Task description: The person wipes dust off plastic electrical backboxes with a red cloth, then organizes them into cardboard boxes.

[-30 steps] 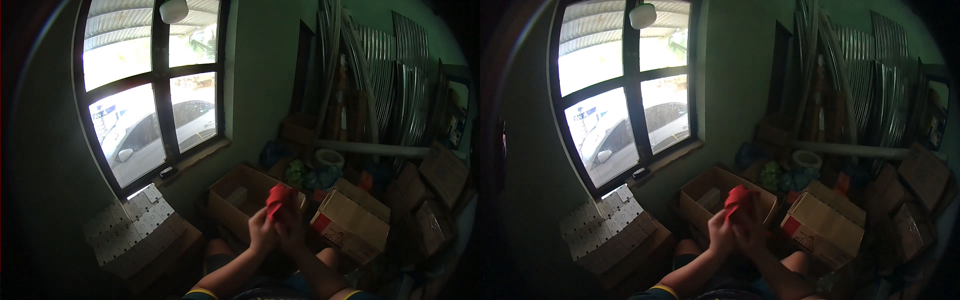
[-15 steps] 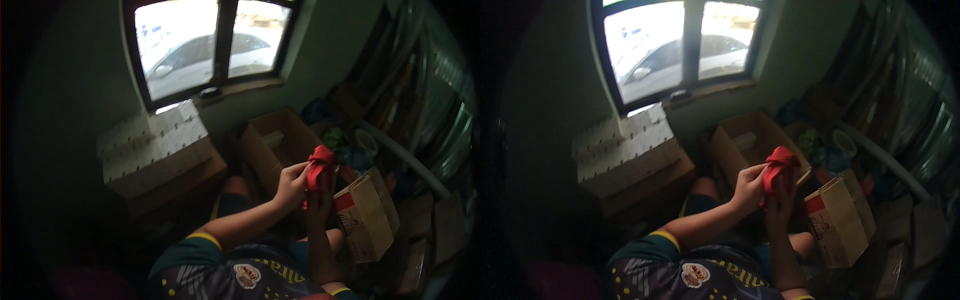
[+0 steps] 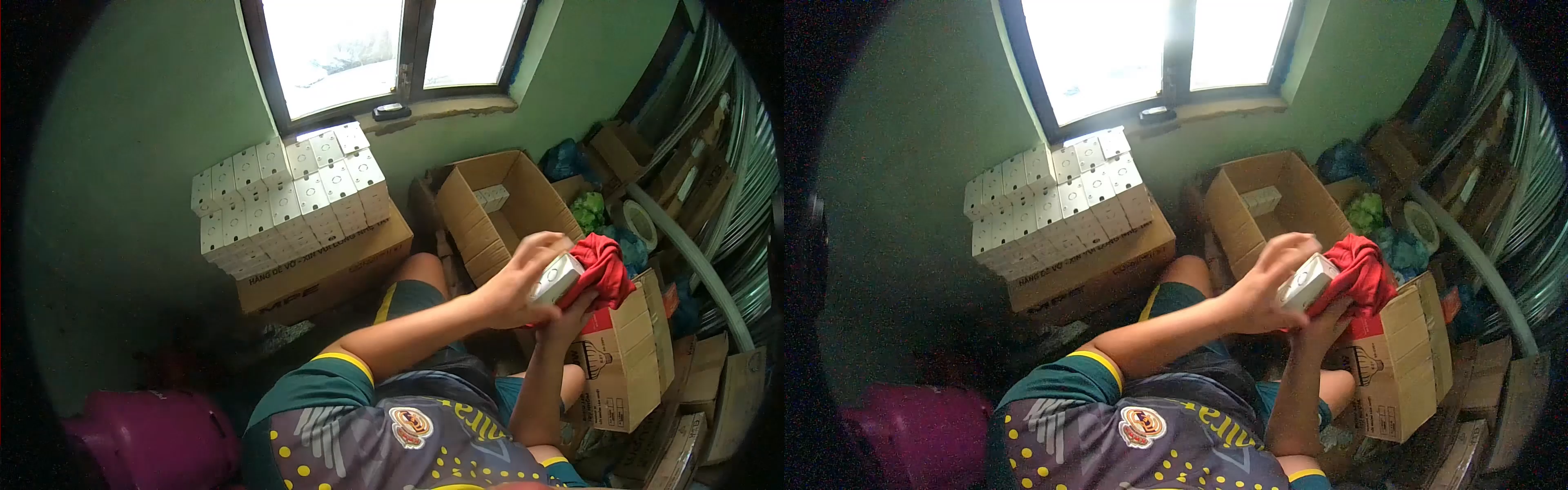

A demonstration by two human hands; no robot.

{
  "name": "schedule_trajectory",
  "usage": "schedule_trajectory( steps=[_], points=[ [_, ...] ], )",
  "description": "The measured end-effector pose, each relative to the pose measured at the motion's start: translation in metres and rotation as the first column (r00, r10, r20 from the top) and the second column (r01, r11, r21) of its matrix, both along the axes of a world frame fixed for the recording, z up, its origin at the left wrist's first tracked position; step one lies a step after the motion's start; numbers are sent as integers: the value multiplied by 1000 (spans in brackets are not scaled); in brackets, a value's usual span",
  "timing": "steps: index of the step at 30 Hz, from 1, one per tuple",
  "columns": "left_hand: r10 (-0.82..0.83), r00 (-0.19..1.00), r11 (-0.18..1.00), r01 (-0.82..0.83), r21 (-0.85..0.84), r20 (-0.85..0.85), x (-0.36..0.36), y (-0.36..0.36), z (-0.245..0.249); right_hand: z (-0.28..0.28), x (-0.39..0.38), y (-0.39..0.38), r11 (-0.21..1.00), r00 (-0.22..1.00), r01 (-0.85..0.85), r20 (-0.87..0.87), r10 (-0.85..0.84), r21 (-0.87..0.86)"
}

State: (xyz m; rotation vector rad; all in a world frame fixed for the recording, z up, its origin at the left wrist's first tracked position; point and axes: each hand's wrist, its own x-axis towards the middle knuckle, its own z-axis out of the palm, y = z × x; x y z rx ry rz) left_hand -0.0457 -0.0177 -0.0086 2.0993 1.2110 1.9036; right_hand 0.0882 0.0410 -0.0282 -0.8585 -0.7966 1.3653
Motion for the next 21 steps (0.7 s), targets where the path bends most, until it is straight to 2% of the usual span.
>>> schedule_trajectory(
  steps=[3,4,5,7,9,10,11,13,14,17,18,21],
  points=[
    [-193,943,978,164,-126,-270,-18,-6,15,-14,13,22,975,963,-216,-153,223,57],
    [-185,944,979,153,-136,-273,-22,-5,19,-6,13,19,964,960,-251,-146,237,-86],
    [-169,928,984,138,-115,-333,-28,-7,24,-13,18,24,957,951,-286,-139,277,-43],
    [-192,895,974,125,-187,-403,-36,-11,39,13,7,13,982,987,-157,27,160,-104],
    [-17,766,999,-21,-51,-643,-40,0,40,17,-1,18,985,989,-143,17,146,-97],
    [-34,789,999,7,-46,-613,-44,-2,49,17,-2,19,986,991,-133,16,135,-101],
    [-47,758,995,-21,-98,-651,-48,-5,59,19,-1,21,975,974,-221,38,223,-36],
    [-38,728,998,-1,-55,-684,-57,-10,72,31,-13,16,985,980,-174,96,172,15],
    [-103,766,986,-5,-166,-635,-59,-16,78,43,-15,8,970,968,-240,80,238,23],
    [-183,745,966,16,-257,-641,-67,-12,83,30,-7,25,927,935,-348,124,333,138],
    [-154,750,968,-16,-251,-643,-66,-15,84,44,-14,13,917,929,-370,77,363,151],
    [-145,731,959,-63,-277,-667,-74,-17,94,53,-19,17,888,916,-401,88,391,225]
  ],
)
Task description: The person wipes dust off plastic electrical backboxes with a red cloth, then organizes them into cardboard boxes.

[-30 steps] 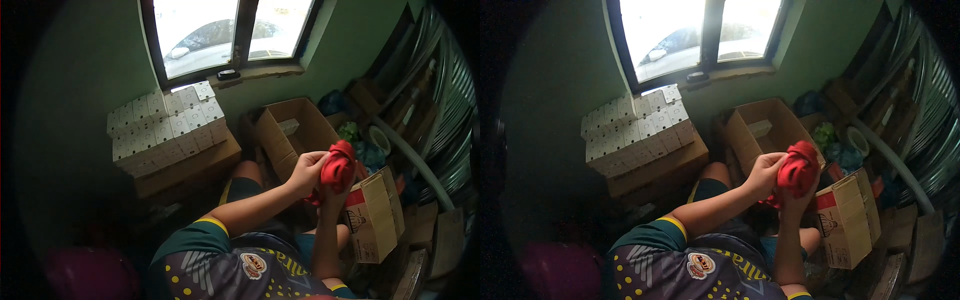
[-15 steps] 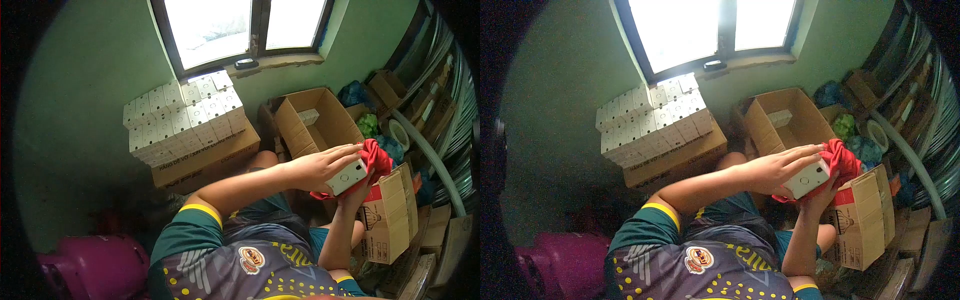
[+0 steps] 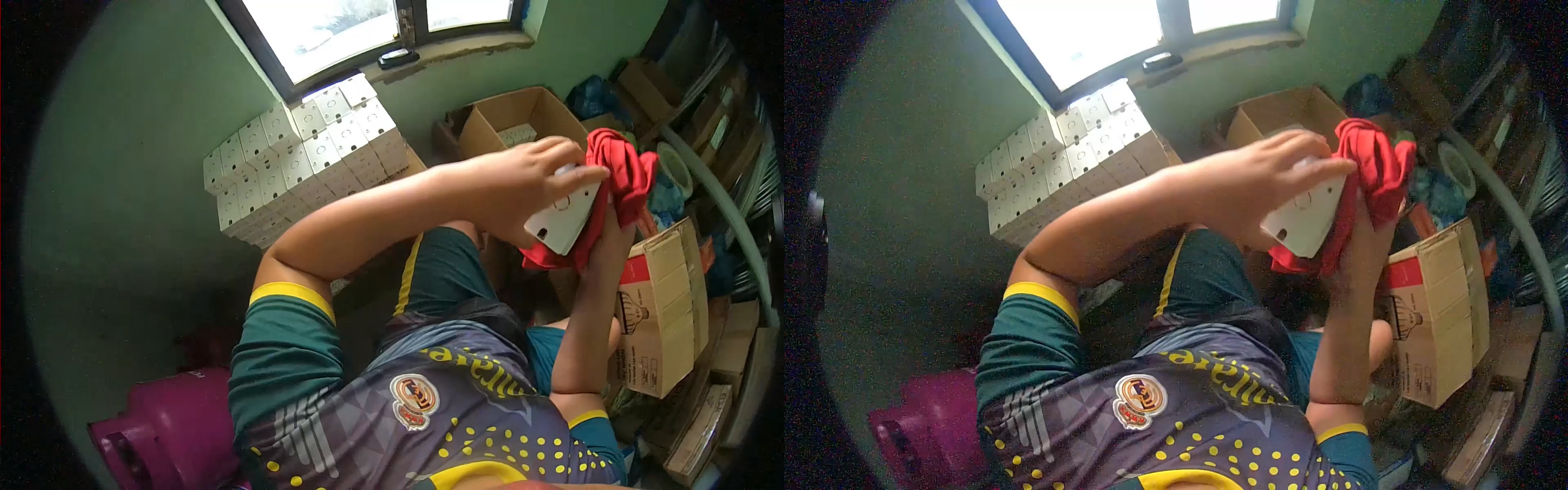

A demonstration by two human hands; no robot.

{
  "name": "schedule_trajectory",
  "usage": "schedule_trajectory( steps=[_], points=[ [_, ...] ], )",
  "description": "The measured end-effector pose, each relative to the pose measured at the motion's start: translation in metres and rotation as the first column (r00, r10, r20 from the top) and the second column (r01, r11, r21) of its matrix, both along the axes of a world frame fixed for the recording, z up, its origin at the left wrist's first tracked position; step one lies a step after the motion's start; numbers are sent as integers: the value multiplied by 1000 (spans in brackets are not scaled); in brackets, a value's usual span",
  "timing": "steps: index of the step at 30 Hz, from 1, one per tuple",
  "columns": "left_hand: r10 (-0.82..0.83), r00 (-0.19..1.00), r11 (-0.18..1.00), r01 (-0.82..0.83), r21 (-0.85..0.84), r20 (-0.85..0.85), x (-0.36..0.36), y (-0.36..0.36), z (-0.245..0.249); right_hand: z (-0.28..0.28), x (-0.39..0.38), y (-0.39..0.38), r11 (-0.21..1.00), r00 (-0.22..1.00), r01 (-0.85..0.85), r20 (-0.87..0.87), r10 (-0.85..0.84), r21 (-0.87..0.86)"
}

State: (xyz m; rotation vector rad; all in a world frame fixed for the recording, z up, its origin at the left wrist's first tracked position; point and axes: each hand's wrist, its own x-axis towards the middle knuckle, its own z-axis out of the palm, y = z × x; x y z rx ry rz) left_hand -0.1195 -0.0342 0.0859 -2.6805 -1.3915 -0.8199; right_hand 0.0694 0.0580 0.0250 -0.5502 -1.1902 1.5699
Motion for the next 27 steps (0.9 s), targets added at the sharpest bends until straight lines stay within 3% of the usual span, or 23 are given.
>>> schedule_trajectory(
  steps=[2,4,5,6,8,9,10,11,12,13,14,16,18,19,22,23,26,27],
  points=[
    [-60,981,984,89,-154,184,-12,0,4,-4,5,19,949,974,137,135,-181,286],
    [-83,993,996,86,-28,89,-40,3,5,-21,38,60,838,838,241,330,-434,489],
    [7,995,999,-3,-42,97,-55,-3,10,-8,46,61,838,888,272,212,-408,474],
    [95,990,994,-90,-56,102,-73,-10,14,-8,65,73,763,833,344,197,-517,548],
    [341,936,932,-349,-97,-87,-130,-24,19,-21,124,115,667,651,520,258,-714,534],
    [361,928,929,-367,-56,-98,-167,-28,19,-21,145,131,517,593,502,159,-789,694],
    [380,919,923,-383,-16,-107,-201,-34,16,-32,178,153,370,409,514,158,-899,774],
    [530,846,834,-532,-143,-59,-221,-46,16,-47,213,176,427,359,505,267,-894,750],
    [668,744,710,-650,-269,-34,-239,-55,16,-63,249,193,435,188,420,393,-900,797],
    [725,686,645,-707,-288,-58,-260,-62,11,-91,293,222,465,-2,334,494,-870,820],
    [778,623,575,-759,-305,-83,-281,-69,3,-127,330,248,440,-67,262,471,-880,859],
    [761,630,584,-770,-259,-156,-324,-81,-15,-209,404,292,469,-201,301,536,-820,830],
    [754,612,564,-790,-240,-238,-351,-95,-32,-201,413,284,337,-78,496,428,-901,800],
    [749,596,545,-803,-243,-289,-360,-101,-37,-185,393,265,444,142,591,455,-879,673],
    [786,532,442,-840,-315,-314,-359,-103,-37,-190,394,264,501,163,587,514,-842,635],
    [792,529,432,-838,-333,-304,-363,-105,-38,-199,401,273,448,174,523,424,-889,725],
    [792,513,401,-846,-351,-331,-374,-107,-44,-205,404,277,356,10,473,399,-917,806],
    [783,508,390,-851,-352,-359,-373,-107,-43,-202,400,273,381,50,490,411,-910,784]
  ],
)
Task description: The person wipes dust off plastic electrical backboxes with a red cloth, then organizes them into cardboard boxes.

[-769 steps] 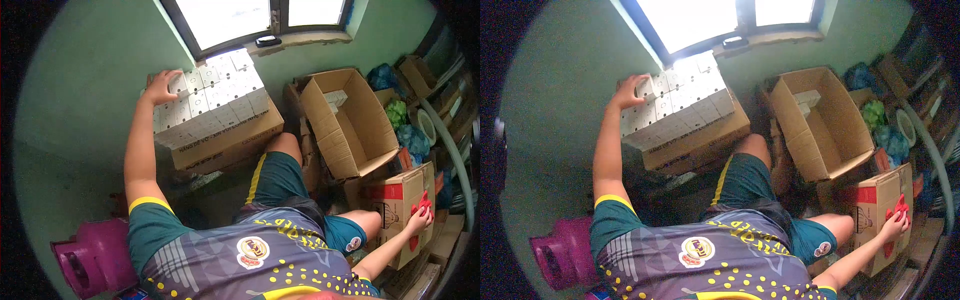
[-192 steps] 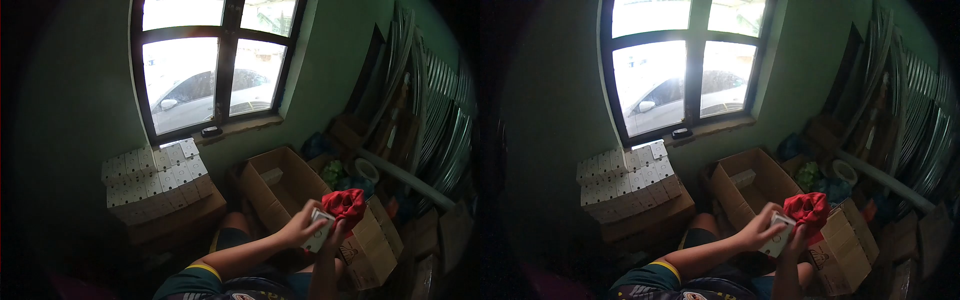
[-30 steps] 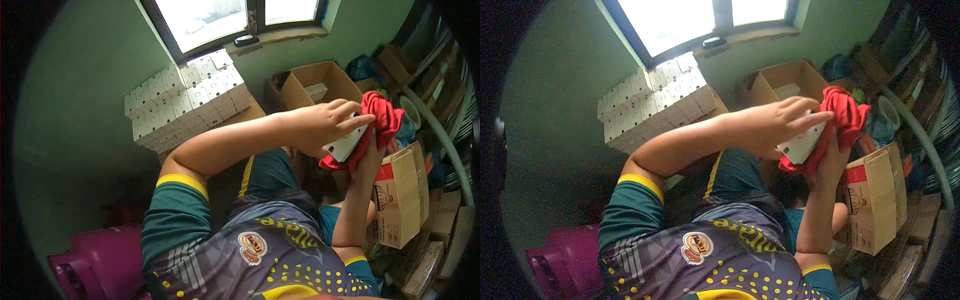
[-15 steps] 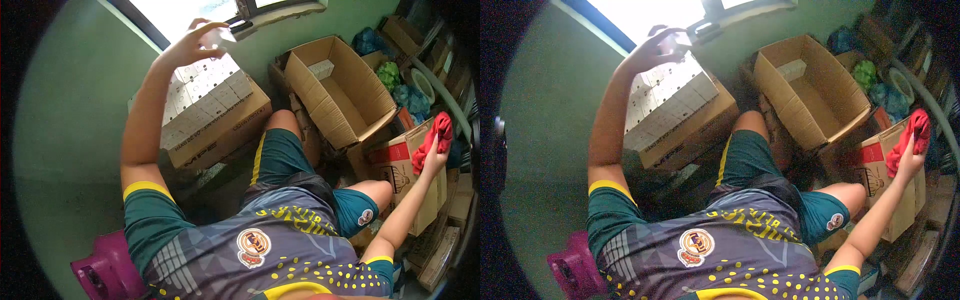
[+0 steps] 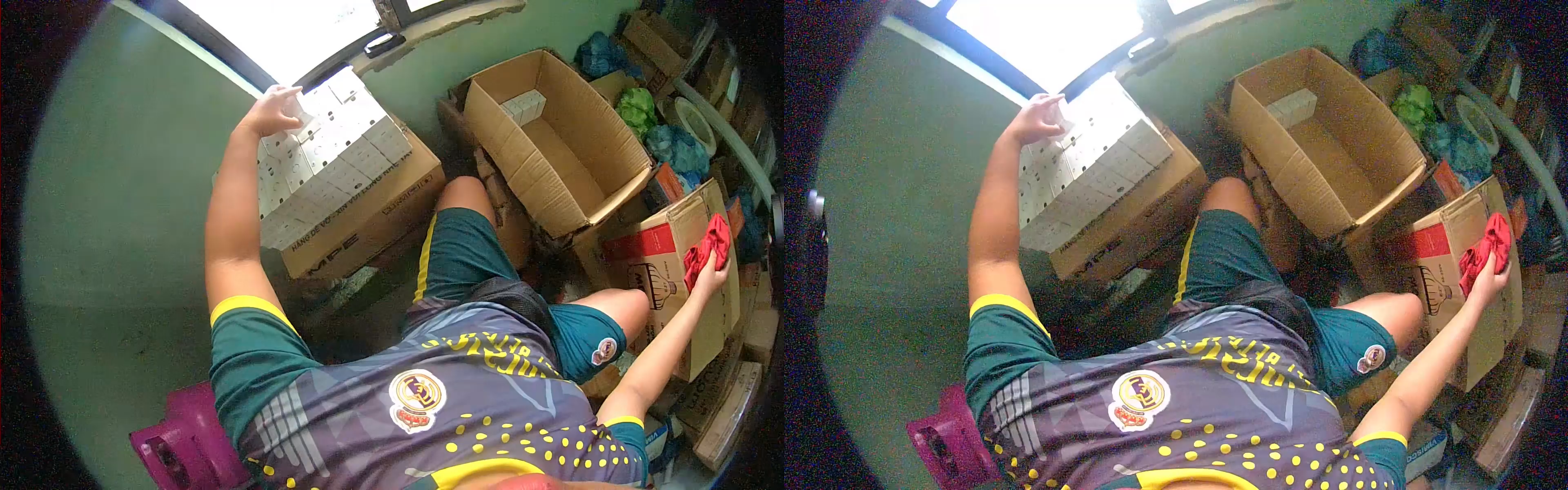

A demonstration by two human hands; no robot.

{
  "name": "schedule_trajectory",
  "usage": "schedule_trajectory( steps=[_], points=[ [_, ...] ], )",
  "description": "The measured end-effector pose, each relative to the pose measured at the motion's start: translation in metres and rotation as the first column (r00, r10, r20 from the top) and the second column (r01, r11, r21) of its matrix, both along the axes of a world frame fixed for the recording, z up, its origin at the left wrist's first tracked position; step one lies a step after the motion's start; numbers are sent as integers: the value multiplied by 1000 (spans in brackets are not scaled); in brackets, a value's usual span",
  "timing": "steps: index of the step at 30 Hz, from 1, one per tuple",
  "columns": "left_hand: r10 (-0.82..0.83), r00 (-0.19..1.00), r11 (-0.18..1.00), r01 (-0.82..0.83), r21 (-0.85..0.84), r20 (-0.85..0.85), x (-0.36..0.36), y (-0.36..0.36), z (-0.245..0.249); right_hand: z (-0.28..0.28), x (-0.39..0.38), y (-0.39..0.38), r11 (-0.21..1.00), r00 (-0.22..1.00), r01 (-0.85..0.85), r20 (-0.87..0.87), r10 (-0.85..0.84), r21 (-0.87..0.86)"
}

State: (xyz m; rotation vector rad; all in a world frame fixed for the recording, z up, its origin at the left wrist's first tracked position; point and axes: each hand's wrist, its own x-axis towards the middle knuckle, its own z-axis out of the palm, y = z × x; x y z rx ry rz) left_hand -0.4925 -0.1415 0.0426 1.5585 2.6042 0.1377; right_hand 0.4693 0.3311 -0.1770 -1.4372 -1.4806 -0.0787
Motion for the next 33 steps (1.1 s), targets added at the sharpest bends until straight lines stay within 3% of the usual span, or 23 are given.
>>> schedule_trajectory(
  steps=[8,14,17,23,26,29,32,33],
  points=[
    [1,999,1000,-2,-22,-40,6,0,-10,17,-10,-18,988,987,-114,-127,101,-100],
    [-17,1000,1000,16,-17,-18,10,3,-10,8,-13,-18,996,982,-89,-167,84,-22],
    [-39,999,999,38,-25,-37,3,4,-13,15,-15,-23,992,990,-57,-134,42,-112],
    [-32,999,999,32,-3,-3,14,3,-6,13,-11,-19,988,971,-136,-206,119,-69],
    [-23,1000,1000,23,-1,20,16,3,-6,9,-7,-15,997,989,-71,-128,68,-23],
    [-18,999,1000,18,-11,45,19,4,-5,19,-9,-22,983,978,-145,-167,125,-114],
    [-7,998,1000,9,-23,61,19,3,-4,24,-18,-30,992,997,27,-70,-35,-121],
    [-6,998,999,9,-40,60,19,4,-3,26,-21,-31,994,994,-20,-104,8,-110]
  ],
)
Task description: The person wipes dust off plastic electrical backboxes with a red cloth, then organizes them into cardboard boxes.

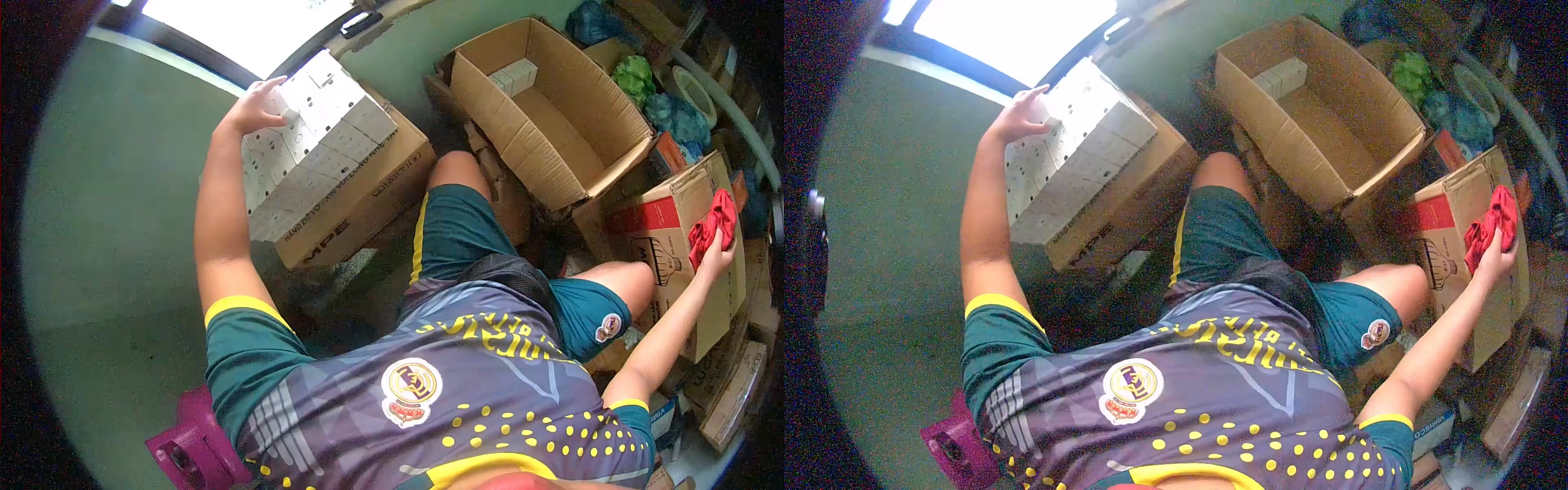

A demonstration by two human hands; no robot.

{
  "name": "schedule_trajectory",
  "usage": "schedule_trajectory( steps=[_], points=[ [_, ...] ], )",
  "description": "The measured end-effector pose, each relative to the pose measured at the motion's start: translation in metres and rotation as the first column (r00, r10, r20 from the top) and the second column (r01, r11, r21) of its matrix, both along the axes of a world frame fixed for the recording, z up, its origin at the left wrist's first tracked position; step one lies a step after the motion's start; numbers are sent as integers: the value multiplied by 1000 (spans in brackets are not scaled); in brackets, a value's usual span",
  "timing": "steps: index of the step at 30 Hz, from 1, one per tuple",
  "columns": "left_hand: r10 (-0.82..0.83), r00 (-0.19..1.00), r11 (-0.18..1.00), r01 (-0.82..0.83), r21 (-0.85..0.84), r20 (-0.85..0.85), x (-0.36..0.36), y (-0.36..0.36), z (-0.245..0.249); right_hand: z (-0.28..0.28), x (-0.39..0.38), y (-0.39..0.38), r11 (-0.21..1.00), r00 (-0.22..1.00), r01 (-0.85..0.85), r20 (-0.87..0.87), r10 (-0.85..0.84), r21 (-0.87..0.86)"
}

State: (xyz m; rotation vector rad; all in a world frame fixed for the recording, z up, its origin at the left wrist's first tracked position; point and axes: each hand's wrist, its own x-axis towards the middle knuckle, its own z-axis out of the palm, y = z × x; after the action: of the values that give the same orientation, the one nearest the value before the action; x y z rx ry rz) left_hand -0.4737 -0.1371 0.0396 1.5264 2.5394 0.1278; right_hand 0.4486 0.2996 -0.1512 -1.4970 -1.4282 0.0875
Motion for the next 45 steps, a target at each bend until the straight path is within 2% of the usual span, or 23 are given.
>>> schedule_trajectory(
  steps=[3,6,9,11,12,14,16,17,18,20,21,22,24,25,27,28,30,31,33,34,42,44,45],
  points=[
    [-14,1000,1000,14,-22,-5,-1,3,2,3,-6,-6,994,990,-106,-85,108,33],
    [-37,999,999,37,-34,-4,-12,3,-3,6,-13,-11,994,976,-105,-187,109,33],
    [-5,1000,999,4,-52,-14,-5,4,3,2,-11,-10,989,972,-126,-186,140,80],
    [-20,999,996,16,-86,-38,-4,5,6,2,-9,-6,977,942,-201,-260,214,76],
    [-16,995,1000,14,-23,-96,-10,-1,11,2,-8,-6,970,923,-232,-296,244,74],
    [-61,981,992,79,95,-184,-25,16,15,-3,2,3,991,989,-125,-75,129,57],
    [-122,971,961,167,219,-207,13,47,38,30,-33,-18,960,957,-280,85,277,22],
    [-145,982,941,174,290,-117,28,69,40,39,-50,-29,941,945,-312,61,322,-132],
    [-248,956,897,287,336,-156,44,94,38,39,-57,-28,935,944,-297,86,318,-194],
    [-347,934,868,355,346,-89,119,152,36,34,-67,-22,948,942,-223,199,269,-226],
    [-465,879,801,467,373,-101,143,184,20,54,-88,-33,890,959,-212,88,268,-403],
    [-574,808,715,573,401,-132,163,221,5,57,-95,-31,880,942,-258,98,320,-398],
    [-647,744,704,666,247,-165,207,287,-30,58,-111,-30,863,913,-383,3,407,-330],
    [-784,568,558,822,116,-250,198,334,-80,65,-122,-35,879,922,-372,-9,387,-297],
    [-796,605,605,795,-47,-4,230,387,-137,73,-129,-32,916,939,-326,32,343,-232],
    [-569,773,771,620,-146,282,261,392,-149,82,-130,-32,915,942,-317,28,334,-249],
    [-588,754,661,657,-363,294,255,444,-251,78,-124,-28,897,928,-371,-51,370,-240],
    [-674,708,496,646,-580,210,255,462,-294,76,-123,-27,903,929,-369,-52,367,-220],
    [-640,755,395,482,-782,142,276,473,-284,74,-119,-22,908,937,-347,-55,344,-233],
    [-499,857,458,389,-799,131,296,461,-239,70,-114,-19,918,944,-326,-20,330,-224],
    [-532,845,564,400,-722,52,251,490,-384,82,-118,-20,947,967,-248,-106,231,-202],
    [-540,841,604,415,-680,34,239,490,-396,93,-121,-22,977,957,-189,205,206,-97],
    [-542,840,625,421,-657,23,236,486,-405,95,-121,-23,973,949,-212,219,228,-91]
  ],
)
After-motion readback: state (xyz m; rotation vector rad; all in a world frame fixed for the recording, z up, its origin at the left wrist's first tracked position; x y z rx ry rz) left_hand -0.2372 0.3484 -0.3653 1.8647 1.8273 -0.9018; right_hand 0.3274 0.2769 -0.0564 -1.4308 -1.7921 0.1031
